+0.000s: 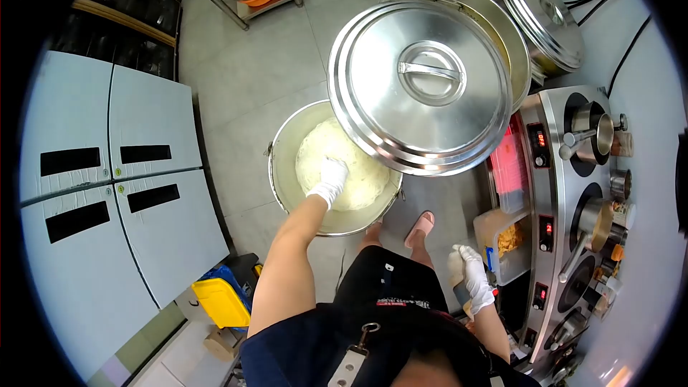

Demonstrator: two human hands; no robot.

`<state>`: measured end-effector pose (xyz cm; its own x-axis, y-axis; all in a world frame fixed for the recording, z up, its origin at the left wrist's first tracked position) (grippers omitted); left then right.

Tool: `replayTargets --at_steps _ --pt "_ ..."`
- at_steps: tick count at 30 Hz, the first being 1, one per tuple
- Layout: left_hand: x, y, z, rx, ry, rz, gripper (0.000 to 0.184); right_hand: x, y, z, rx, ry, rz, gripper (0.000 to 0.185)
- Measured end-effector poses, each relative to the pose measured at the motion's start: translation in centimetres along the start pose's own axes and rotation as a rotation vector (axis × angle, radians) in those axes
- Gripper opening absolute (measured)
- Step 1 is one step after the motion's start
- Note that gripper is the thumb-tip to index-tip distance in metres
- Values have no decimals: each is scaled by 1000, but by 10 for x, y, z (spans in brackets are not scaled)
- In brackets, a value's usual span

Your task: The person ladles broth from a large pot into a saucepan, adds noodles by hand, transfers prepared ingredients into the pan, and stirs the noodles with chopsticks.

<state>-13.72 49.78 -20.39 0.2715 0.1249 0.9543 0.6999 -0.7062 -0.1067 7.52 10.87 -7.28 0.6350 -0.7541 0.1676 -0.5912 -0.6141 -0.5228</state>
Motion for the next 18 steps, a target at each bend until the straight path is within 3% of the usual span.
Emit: replayTargets --at_steps 5,11,12,15,16,18 --pt "86 -37 -21 14 96 -234 15 16 4 15 19 -13 30 23" --pt "239 -68 -85 -76 578 -464 29 -4 -11 11 67 -83 -19 24" --pt "255 -71 -89 -31 504 -535 29 -8 -13 12 68 -107 -40 24" --pt "306 -73 -111 21 575 -749 27 -19 -23 5 117 -155 -51 26" --pt "297 -78 -114 259 344 -1006 23 -19 -24 5 120 -156 -57 26" --pt "305 -68 -116 153 511 -899 21 -19 -24 5 125 -157 -65 26"
Point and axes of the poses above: each hand's wrist, its own z-axis towards the middle knuckle, its own x-axis out of the back of the hand, y = z × x, the point moved 9 cm from there along z, towards the middle knuckle, and after that the axes turned 10 degrees about y, right-handed, at the moved point
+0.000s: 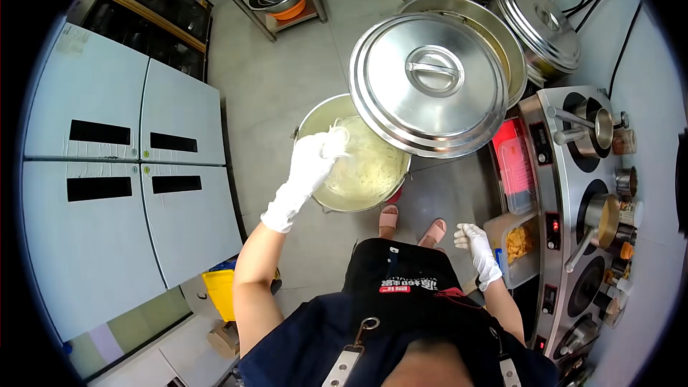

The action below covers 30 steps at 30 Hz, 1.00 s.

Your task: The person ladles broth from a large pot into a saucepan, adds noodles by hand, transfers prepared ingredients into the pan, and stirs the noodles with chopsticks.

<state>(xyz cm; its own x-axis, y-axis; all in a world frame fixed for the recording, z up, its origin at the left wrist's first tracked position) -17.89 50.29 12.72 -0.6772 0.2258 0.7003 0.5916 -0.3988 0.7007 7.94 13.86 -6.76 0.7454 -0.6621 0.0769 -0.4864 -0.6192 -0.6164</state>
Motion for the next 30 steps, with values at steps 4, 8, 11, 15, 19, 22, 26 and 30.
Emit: replayTargets --at_steps 4,8,11,15,19,22,26,30 --pt "-65 -63 -13 -179 -114 511 15 7 8 3 14 -36 6 26" --pt "-76 -56 -17 -228 -3 628 13 25 18 -4 9 -17 23 24" --pt "-75 -65 -19 -236 23 636 16 44 38 -1 -9 8 23 24" --pt "-45 -46 -15 -198 117 535 22 56 52 1 -37 20 1 24" --pt "13 5 -3 -74 139 498 26 57 51 3 -25 -6 -8 23" --pt "69 62 6 -185 270 534 27 54 42 6 1 -22 -17 23" --pt "140 112 30 -136 303 479 32 49 31 9 24 -31 -30 23" --pt "205 174 37 -38 394 139 28 45 28 10 32 -47 -27 23"
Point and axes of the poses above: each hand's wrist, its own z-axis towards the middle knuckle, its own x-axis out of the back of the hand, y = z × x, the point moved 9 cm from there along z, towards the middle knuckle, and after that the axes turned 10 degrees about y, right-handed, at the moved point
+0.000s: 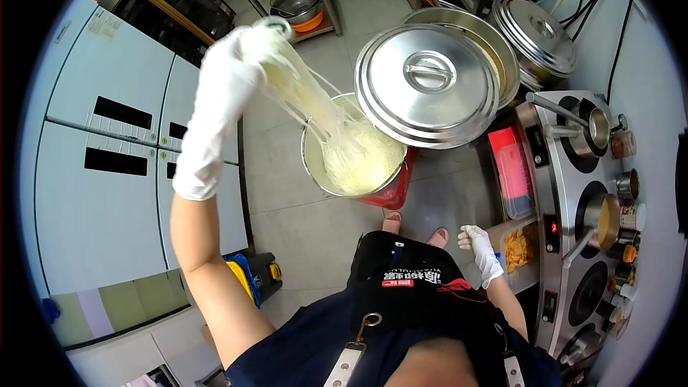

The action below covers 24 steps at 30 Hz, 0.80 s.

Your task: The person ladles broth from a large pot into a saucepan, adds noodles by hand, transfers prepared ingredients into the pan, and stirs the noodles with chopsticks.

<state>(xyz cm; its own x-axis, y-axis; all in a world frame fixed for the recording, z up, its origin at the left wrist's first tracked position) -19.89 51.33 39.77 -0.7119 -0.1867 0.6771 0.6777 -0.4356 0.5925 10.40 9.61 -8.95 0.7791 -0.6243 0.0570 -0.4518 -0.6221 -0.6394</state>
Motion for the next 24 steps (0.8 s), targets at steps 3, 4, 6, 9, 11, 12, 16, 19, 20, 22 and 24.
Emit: replayTargets --at_steps 3,4,6,9,11,12,16,19,20,22,24 --pt "38 38 11 -3 85 -55 24 -3 5 2 4 -11 1 23" --pt "44 46 13 -36 84 -81 24 -4 6 0 -3 -11 -3 23" --pt "55 48 17 -103 115 -68 25 -8 8 -2 -18 -8 -11 23" --pt "32 29 3 39 83 -200 25 -12 14 -6 -36 -19 2 22" --pt "-8 5 -17 -37 31 -122 23 -15 18 -7 -35 -16 2 21" --pt "-35 -15 -29 -153 31 -79 22 -15 20 -8 -33 -14 4 21" --pt "-146 -72 -105 -433 -165 457 12 -17 24 -10 -46 6 -14 20" --pt "-185 -105 -136 -414 -194 423 10 -15 24 -12 -38 12 -5 20" --pt "-187 -110 -137 -413 -182 407 10 -14 23 -13 -37 16 2 20" --pt "-182 -106 -134 -404 -159 379 12 -12 24 -13 -37 28 10 20" --pt "-171 -97 -125 -398 -147 354 7 -11 25 -12 -36 38 13 21"
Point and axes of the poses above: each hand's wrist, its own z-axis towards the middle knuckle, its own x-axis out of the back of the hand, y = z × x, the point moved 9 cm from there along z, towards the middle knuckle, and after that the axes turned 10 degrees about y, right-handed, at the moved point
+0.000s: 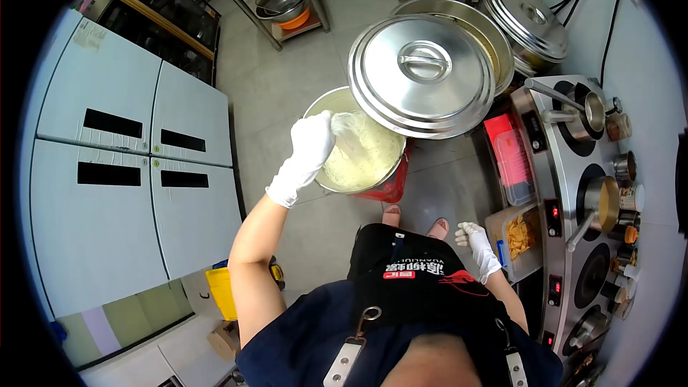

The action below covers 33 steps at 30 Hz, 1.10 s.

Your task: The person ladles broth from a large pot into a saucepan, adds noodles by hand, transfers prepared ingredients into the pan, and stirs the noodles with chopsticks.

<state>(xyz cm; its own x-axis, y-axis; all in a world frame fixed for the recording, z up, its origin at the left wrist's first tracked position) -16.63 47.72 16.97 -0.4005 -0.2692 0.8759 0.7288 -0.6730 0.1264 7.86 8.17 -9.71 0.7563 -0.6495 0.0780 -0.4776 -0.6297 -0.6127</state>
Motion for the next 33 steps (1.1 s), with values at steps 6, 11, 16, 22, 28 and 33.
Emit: replayTargets --at_steps 6,11,16,22,28,33 --pt "88 10 48 -10 74 20 14 -10 -11 2 39 -22 -91 24" --pt "194 14 115 76 125 -92 19 -20 -34 11 88 -49 -56 22" --pt "291 11 168 62 263 -290 26 -41 -76 3 177 -88 -70 19" --pt "360 31 178 45 394 -145 23 -132 -228 -73 810 -163 -273 36" --pt "387 12 177 19 434 -118 22 -260 -358 -187 1232 -448 -173 105" --pt "399 -1 173 14 458 -138 21 -322 -382 -217 1328 -440 -12 101"
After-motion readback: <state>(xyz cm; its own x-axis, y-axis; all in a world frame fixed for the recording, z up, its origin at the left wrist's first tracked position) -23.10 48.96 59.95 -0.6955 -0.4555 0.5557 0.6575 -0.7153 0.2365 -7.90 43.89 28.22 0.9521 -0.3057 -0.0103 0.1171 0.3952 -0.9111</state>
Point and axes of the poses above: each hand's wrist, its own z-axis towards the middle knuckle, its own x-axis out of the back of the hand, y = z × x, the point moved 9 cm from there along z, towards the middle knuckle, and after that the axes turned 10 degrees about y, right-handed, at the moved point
